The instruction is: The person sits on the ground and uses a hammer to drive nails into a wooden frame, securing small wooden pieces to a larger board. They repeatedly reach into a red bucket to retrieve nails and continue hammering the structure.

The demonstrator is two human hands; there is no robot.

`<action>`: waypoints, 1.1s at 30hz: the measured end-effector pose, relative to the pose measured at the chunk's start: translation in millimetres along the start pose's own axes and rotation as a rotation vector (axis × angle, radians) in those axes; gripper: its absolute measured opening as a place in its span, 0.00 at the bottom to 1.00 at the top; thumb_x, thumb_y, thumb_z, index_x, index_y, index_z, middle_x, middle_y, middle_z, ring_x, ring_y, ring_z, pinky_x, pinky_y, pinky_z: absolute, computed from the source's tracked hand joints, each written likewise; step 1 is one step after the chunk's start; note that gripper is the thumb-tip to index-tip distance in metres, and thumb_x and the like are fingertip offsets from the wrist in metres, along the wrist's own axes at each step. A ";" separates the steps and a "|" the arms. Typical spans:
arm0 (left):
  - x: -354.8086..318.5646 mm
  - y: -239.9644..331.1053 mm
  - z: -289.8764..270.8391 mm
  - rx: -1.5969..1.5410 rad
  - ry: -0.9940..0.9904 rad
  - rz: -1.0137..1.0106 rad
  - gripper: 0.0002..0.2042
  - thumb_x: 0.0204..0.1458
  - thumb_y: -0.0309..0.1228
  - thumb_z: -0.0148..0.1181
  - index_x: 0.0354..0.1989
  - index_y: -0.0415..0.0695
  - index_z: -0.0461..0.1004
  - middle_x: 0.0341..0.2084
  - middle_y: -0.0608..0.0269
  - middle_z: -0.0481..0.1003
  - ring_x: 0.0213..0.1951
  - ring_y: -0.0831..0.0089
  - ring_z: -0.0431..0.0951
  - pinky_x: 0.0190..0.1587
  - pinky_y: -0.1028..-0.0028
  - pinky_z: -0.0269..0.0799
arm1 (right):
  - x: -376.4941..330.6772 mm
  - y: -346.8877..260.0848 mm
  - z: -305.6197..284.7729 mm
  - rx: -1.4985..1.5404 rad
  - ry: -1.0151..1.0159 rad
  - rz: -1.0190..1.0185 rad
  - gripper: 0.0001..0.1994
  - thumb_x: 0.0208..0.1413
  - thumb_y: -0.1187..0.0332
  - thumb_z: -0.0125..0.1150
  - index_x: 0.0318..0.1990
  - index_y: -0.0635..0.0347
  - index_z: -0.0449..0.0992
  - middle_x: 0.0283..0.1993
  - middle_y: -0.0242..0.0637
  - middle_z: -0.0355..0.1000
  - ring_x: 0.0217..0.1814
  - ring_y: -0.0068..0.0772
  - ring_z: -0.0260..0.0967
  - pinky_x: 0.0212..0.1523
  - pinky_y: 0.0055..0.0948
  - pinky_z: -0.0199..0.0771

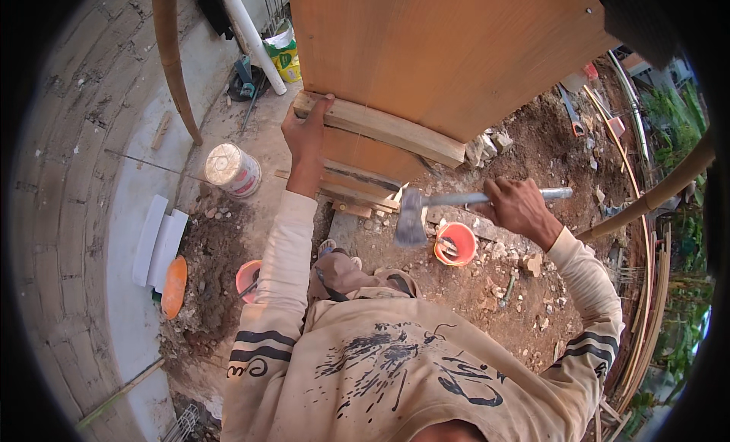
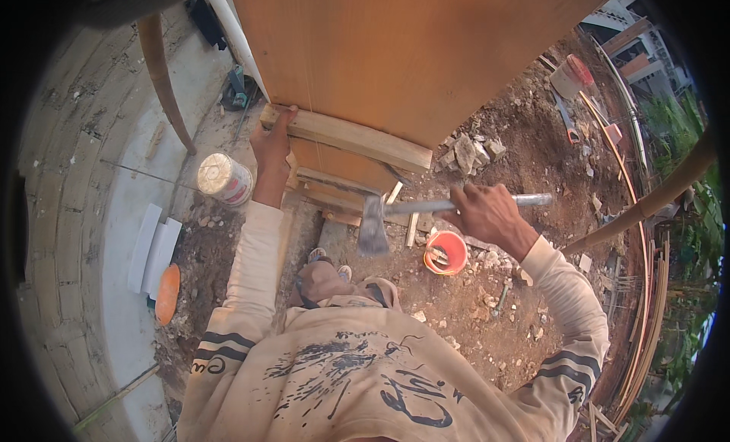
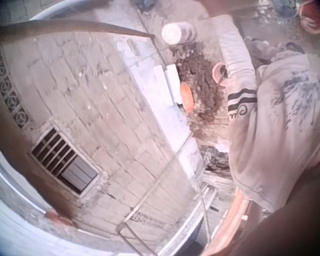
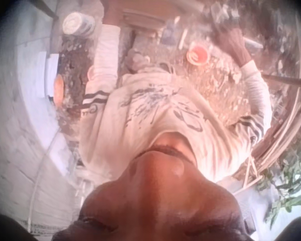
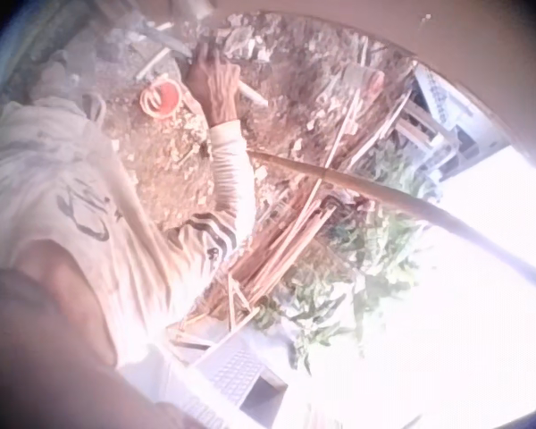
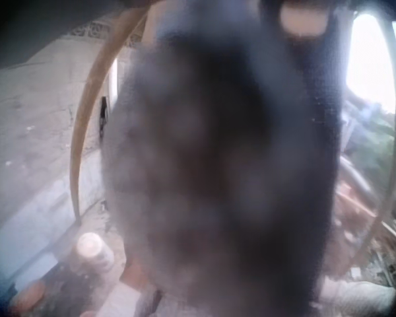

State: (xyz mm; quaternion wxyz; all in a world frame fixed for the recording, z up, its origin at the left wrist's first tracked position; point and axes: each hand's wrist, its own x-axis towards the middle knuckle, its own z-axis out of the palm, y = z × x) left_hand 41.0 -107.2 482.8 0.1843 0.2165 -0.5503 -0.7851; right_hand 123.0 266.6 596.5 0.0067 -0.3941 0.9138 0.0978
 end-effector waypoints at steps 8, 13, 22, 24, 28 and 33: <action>-0.1 -5.8 5.7 -0.028 0.029 0.028 0.15 0.50 0.27 0.73 0.46 0.36 0.81 0.40 0.65 0.82 0.41 0.77 0.79 0.48 0.74 0.73 | -16.0 -28.9 2.6 0.027 0.062 -0.113 0.25 0.63 0.40 0.58 0.33 0.56 0.72 0.20 0.35 0.70 0.18 0.38 0.73 0.16 0.39 0.66; 5.4 -2.8 -3.0 -0.065 -0.010 0.090 0.15 0.50 0.28 0.73 0.45 0.37 0.81 0.37 0.65 0.83 0.39 0.76 0.80 0.46 0.73 0.74 | 3.0 -14.2 3.0 0.013 -0.011 0.286 0.23 0.64 0.44 0.60 0.36 0.58 0.73 0.23 0.40 0.72 0.18 0.44 0.71 0.20 0.43 0.68; -3.2 -4.3 0.7 0.053 0.069 0.091 0.22 0.45 0.37 0.77 0.46 0.39 0.82 0.36 0.59 0.84 0.40 0.71 0.83 0.49 0.69 0.76 | 2.2 -14.0 -1.8 -0.043 -0.051 0.379 0.18 0.62 0.49 0.62 0.38 0.56 0.73 0.26 0.40 0.75 0.26 0.46 0.76 0.28 0.46 0.68; -9.7 7.6 1.6 0.088 0.095 0.053 0.24 0.46 0.36 0.77 0.48 0.36 0.80 0.38 0.59 0.84 0.42 0.71 0.82 0.49 0.70 0.76 | 4.6 -14.8 -2.7 -0.061 -0.057 0.390 0.18 0.62 0.49 0.62 0.39 0.57 0.74 0.26 0.40 0.76 0.27 0.48 0.77 0.29 0.47 0.68; -21.3 -19.7 -1.7 -0.220 0.154 0.028 0.27 0.47 0.35 0.79 0.51 0.31 0.76 0.42 0.58 0.83 0.45 0.71 0.82 0.51 0.72 0.76 | 1.3 -22.3 7.7 -0.062 -0.006 0.404 0.18 0.62 0.49 0.62 0.42 0.56 0.76 0.27 0.41 0.77 0.27 0.49 0.77 0.30 0.46 0.68; -55.7 -33.1 11.3 -0.296 -0.045 -0.021 0.30 0.50 0.36 0.78 0.57 0.32 0.72 0.46 0.57 0.81 0.48 0.73 0.80 0.53 0.72 0.74 | 0.4 -31.3 2.9 -0.039 -0.005 0.441 0.17 0.64 0.50 0.60 0.42 0.56 0.76 0.27 0.41 0.77 0.27 0.48 0.77 0.30 0.46 0.68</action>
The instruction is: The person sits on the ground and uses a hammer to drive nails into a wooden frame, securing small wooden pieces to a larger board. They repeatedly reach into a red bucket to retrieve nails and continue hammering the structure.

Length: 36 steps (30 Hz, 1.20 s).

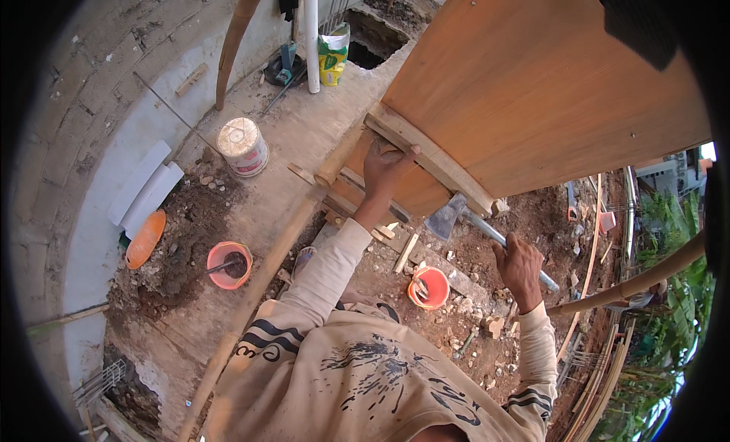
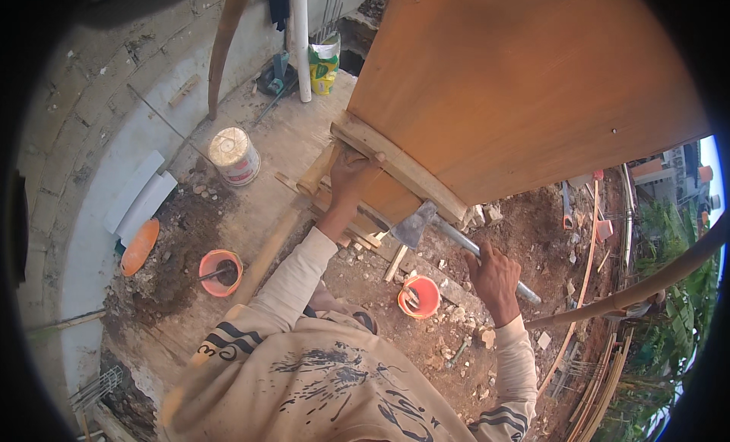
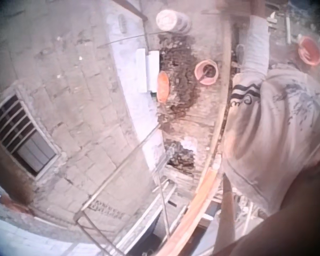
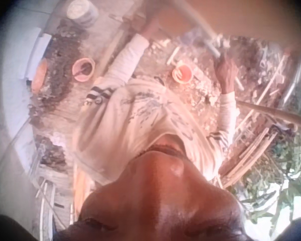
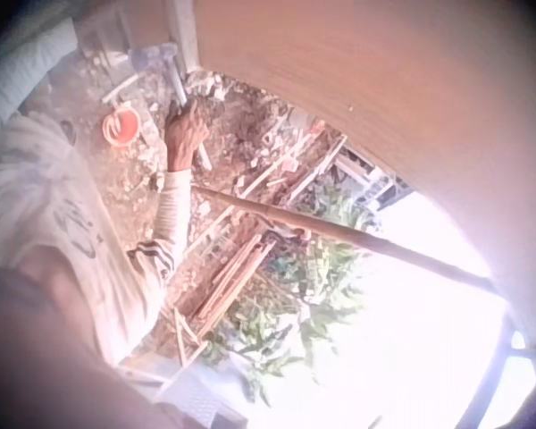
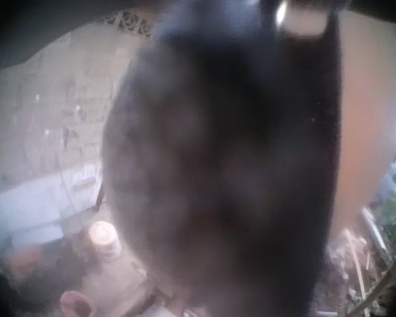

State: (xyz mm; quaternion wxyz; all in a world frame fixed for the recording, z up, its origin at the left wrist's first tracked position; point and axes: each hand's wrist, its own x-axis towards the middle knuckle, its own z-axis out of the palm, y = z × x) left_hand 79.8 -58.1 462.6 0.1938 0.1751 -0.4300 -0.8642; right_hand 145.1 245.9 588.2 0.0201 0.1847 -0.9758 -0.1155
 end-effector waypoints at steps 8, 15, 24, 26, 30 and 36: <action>3.0 -23.7 -0.4 -0.082 -0.041 0.031 0.18 0.52 0.32 0.77 0.44 0.34 0.79 0.38 0.60 0.83 0.41 0.78 0.81 0.47 0.76 0.76 | 4.2 -44.6 -54.9 0.124 -0.037 -0.237 0.13 0.63 0.56 0.63 0.41 0.57 0.73 0.28 0.42 0.77 0.24 0.48 0.76 0.24 0.45 0.71; 0.1 -26.7 5.9 -0.187 0.021 0.072 0.17 0.51 0.30 0.77 0.44 0.35 0.78 0.37 0.63 0.82 0.39 0.79 0.79 0.44 0.77 0.75 | 60.5 -136.6 -96.6 0.059 0.180 -0.830 0.18 0.59 0.65 0.63 0.57 0.52 0.70 0.31 0.37 0.68 0.26 0.39 0.77 0.18 0.36 0.73; 1.3 -35.2 11.2 -0.295 0.057 0.026 0.18 0.49 0.30 0.79 0.41 0.32 0.76 0.35 0.58 0.81 0.35 0.76 0.80 0.40 0.77 0.77 | 105.1 -169.2 -115.0 -0.330 0.118 -0.877 0.17 0.62 0.65 0.58 0.55 0.60 0.69 0.30 0.41 0.70 0.25 0.42 0.77 0.20 0.38 0.76; -1.7 -38.5 6.8 -0.232 0.066 0.026 0.19 0.49 0.30 0.79 0.42 0.32 0.76 0.34 0.57 0.81 0.35 0.75 0.80 0.39 0.76 0.78 | 130.5 -165.6 -121.4 -0.363 0.027 -0.789 0.19 0.56 0.70 0.60 0.54 0.68 0.69 0.27 0.45 0.73 0.27 0.43 0.80 0.21 0.37 0.77; 6.0 -42.9 6.7 -0.083 0.086 0.143 0.18 0.49 0.29 0.77 0.43 0.35 0.76 0.34 0.59 0.81 0.35 0.75 0.80 0.39 0.75 0.77 | 133.8 -171.9 -126.0 -0.321 -0.006 -0.721 0.16 0.57 0.71 0.58 0.51 0.70 0.70 0.28 0.49 0.75 0.25 0.46 0.80 0.22 0.41 0.78; -1.3 -22.8 15.6 -0.057 0.135 0.057 0.17 0.49 0.32 0.78 0.42 0.38 0.78 0.34 0.63 0.80 0.34 0.77 0.79 0.41 0.72 0.75 | 133.5 -146.7 -121.7 -0.331 0.030 -0.577 0.13 0.70 0.58 0.54 0.54 0.53 0.70 0.25 0.44 0.73 0.22 0.47 0.77 0.19 0.45 0.72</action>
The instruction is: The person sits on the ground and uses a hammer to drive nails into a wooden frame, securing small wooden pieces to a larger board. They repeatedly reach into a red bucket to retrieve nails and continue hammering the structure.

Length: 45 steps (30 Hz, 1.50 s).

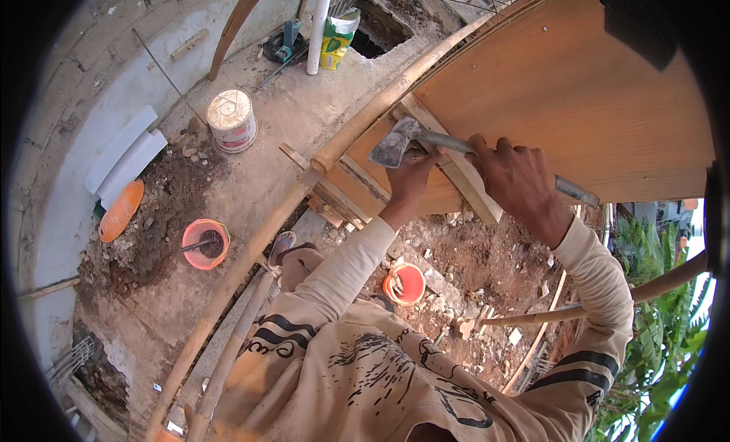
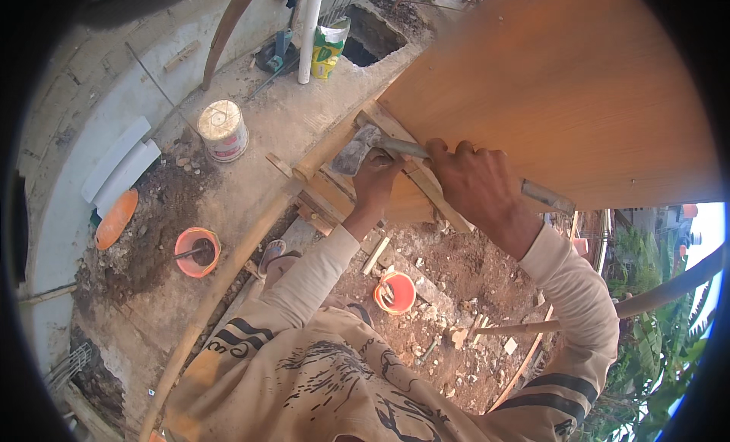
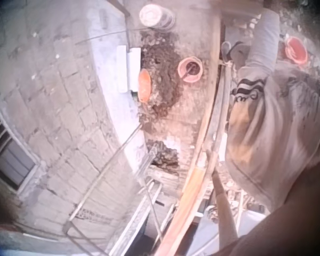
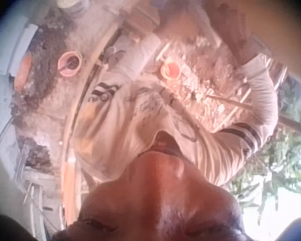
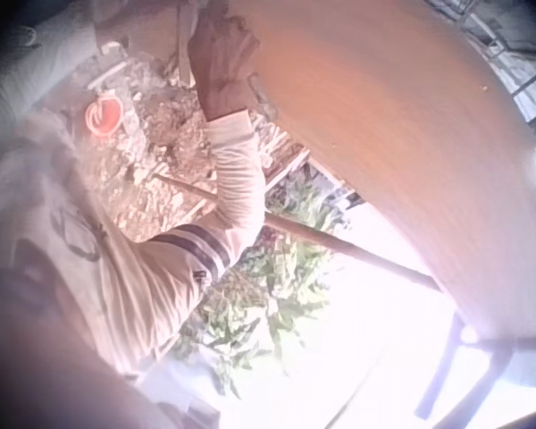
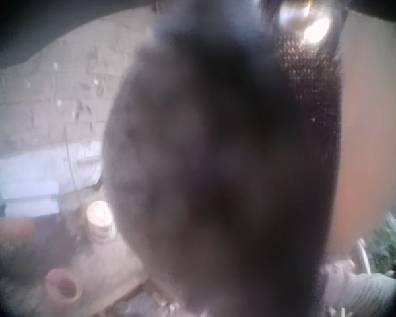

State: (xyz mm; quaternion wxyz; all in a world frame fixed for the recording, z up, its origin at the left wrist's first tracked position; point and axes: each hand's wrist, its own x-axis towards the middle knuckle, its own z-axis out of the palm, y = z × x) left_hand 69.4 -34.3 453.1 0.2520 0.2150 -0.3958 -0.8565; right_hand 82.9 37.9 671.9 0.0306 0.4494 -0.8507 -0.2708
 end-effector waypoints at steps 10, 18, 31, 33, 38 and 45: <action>10.3 -7.6 -13.6 -0.062 -0.128 -0.069 0.21 0.48 0.33 0.80 0.43 0.35 0.78 0.37 0.58 0.82 0.36 0.75 0.81 0.42 0.74 0.77 | -85.9 -71.2 71.6 1.149 0.255 0.322 0.14 0.58 0.59 0.73 0.34 0.61 0.79 0.20 0.30 0.65 0.20 0.23 0.62 0.24 0.30 0.61; 12.8 37.0 -18.8 0.110 -0.184 -0.388 0.18 0.51 0.35 0.78 0.45 0.40 0.79 0.32 0.68 0.78 0.30 0.79 0.74 0.34 0.75 0.70 | -0.9 -164.9 187.1 1.617 0.794 0.905 0.09 0.56 0.70 0.74 0.34 0.66 0.81 0.18 0.17 0.59 0.21 0.11 0.51 0.23 0.22 0.50; 19.9 13.9 -23.4 0.169 -0.212 -0.396 0.08 0.60 0.32 0.67 0.41 0.47 0.73 0.24 0.76 0.70 0.21 0.84 0.67 0.21 0.81 0.57 | 5.3 -172.2 192.9 1.478 0.820 0.914 0.08 0.58 0.69 0.67 0.38 0.66 0.83 0.20 0.39 0.71 0.23 0.24 0.65 0.29 0.32 0.69; 18.7 14.1 -23.7 0.128 -0.217 -0.388 0.11 0.58 0.33 0.69 0.42 0.45 0.73 0.21 0.77 0.67 0.18 0.85 0.62 0.19 0.80 0.53 | 3.0 -171.5 187.2 1.477 0.936 0.889 0.07 0.59 0.71 0.68 0.38 0.66 0.83 0.20 0.33 0.70 0.26 0.19 0.64 0.29 0.29 0.67; 12.1 20.0 -20.2 0.055 -0.181 -0.406 0.18 0.55 0.37 0.75 0.43 0.45 0.71 0.18 0.80 0.62 0.15 0.88 0.55 0.16 0.80 0.47 | -0.6 -173.7 189.7 1.536 0.886 0.929 0.08 0.61 0.69 0.68 0.38 0.67 0.82 0.24 0.31 0.74 0.27 0.19 0.66 0.32 0.27 0.69; 9.8 14.8 -11.5 -0.027 -0.197 -0.406 0.17 0.54 0.38 0.75 0.41 0.47 0.70 0.22 0.78 0.66 0.15 0.88 0.56 0.16 0.82 0.48 | 0.4 -173.4 192.8 1.489 1.021 0.955 0.08 0.61 0.69 0.68 0.39 0.66 0.82 0.25 0.36 0.75 0.27 0.21 0.66 0.32 0.30 0.70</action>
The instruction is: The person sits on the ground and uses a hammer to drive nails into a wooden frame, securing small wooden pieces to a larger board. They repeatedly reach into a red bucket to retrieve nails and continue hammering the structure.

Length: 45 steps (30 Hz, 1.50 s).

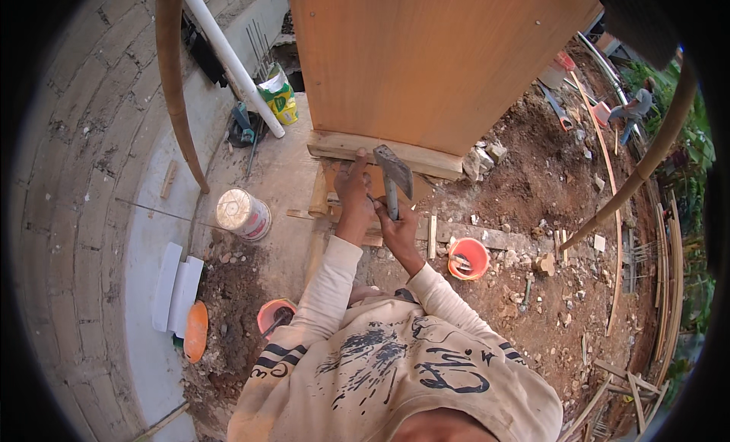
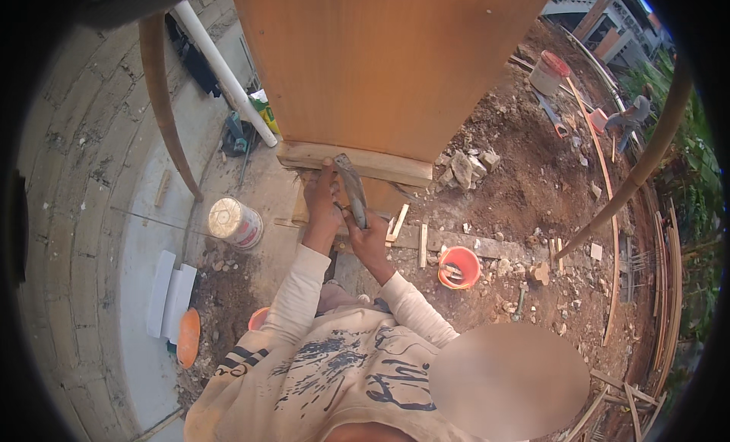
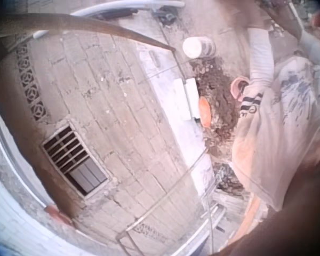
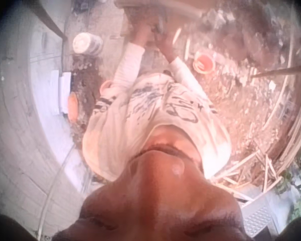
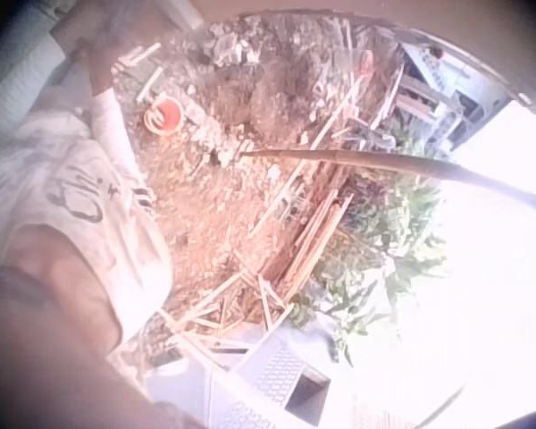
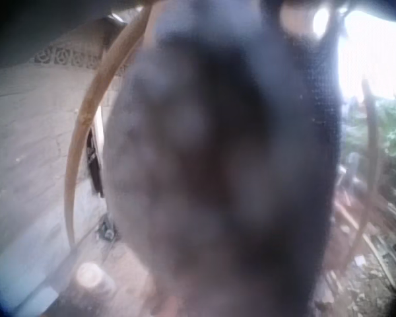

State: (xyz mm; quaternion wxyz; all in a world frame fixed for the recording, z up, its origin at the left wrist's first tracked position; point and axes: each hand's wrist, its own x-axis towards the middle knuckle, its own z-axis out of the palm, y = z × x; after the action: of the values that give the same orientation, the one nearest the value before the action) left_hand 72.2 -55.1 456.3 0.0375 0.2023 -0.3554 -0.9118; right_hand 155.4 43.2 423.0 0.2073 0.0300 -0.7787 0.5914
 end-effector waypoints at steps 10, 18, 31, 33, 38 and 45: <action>-9.4 -6.6 2.0 0.071 -0.021 0.024 0.16 0.58 0.46 0.71 0.34 0.47 0.76 0.27 0.71 0.74 0.22 0.83 0.69 0.21 0.82 0.61 | -2.0 11.1 -7.9 -0.013 0.004 -0.086 0.09 0.58 0.75 0.65 0.45 0.67 0.78 0.31 0.46 0.80 0.34 0.40 0.82 0.36 0.36 0.79; 0.2 19.8 -6.2 0.222 0.071 -0.061 0.18 0.52 0.45 0.76 0.38 0.45 0.77 0.29 0.69 0.75 0.28 0.77 0.73 0.33 0.73 0.69 | -1.9 0.1 -19.8 0.116 -0.063 0.088 0.08 0.60 0.73 0.66 0.45 0.63 0.80 0.30 0.40 0.81 0.32 0.31 0.79 0.37 0.32 0.76; 7.6 10.1 -14.3 0.163 -0.033 0.030 0.17 0.58 0.41 0.72 0.30 0.50 0.68 0.20 0.74 0.65 0.21 0.83 0.63 0.20 0.79 0.57 | 1.9 7.5 -4.1 0.108 -0.063 0.077 0.07 0.60 0.73 0.66 0.42 0.67 0.78 0.27 0.42 0.78 0.29 0.30 0.76 0.34 0.32 0.75; 3.5 9.0 -7.3 0.191 -0.028 0.001 0.16 0.57 0.41 0.72 0.30 0.49 0.69 0.20 0.75 0.63 0.21 0.84 0.62 0.20 0.79 0.56 | 1.2 10.6 -8.0 0.085 -0.088 0.096 0.07 0.60 0.73 0.67 0.42 0.67 0.77 0.28 0.43 0.77 0.29 0.30 0.74 0.33 0.33 0.74; 1.1 13.1 -3.7 0.214 0.009 -0.035 0.09 0.64 0.37 0.63 0.39 0.45 0.75 0.22 0.75 0.65 0.20 0.85 0.61 0.19 0.81 0.54 | 0.4 -2.3 -23.8 -0.002 -0.143 0.017 0.09 0.59 0.73 0.68 0.43 0.68 0.78 0.29 0.43 0.75 0.27 0.30 0.70 0.30 0.35 0.70; 3.4 5.3 -10.1 0.234 0.014 0.018 0.16 0.58 0.46 0.71 0.36 0.47 0.75 0.20 0.78 0.65 0.20 0.87 0.61 0.21 0.82 0.53 | -11.4 -22.8 -62.6 0.130 -0.295 0.244 0.13 0.58 0.70 0.71 0.48 0.65 0.80 0.32 0.34 0.76 0.34 0.22 0.70 0.36 0.29 0.71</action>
State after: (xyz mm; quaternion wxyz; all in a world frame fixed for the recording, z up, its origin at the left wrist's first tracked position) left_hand 72.7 -66.1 451.9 0.0241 0.2085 -0.4609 -0.8623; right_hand 190.5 92.5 453.1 0.0156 0.0350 -0.7587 0.6503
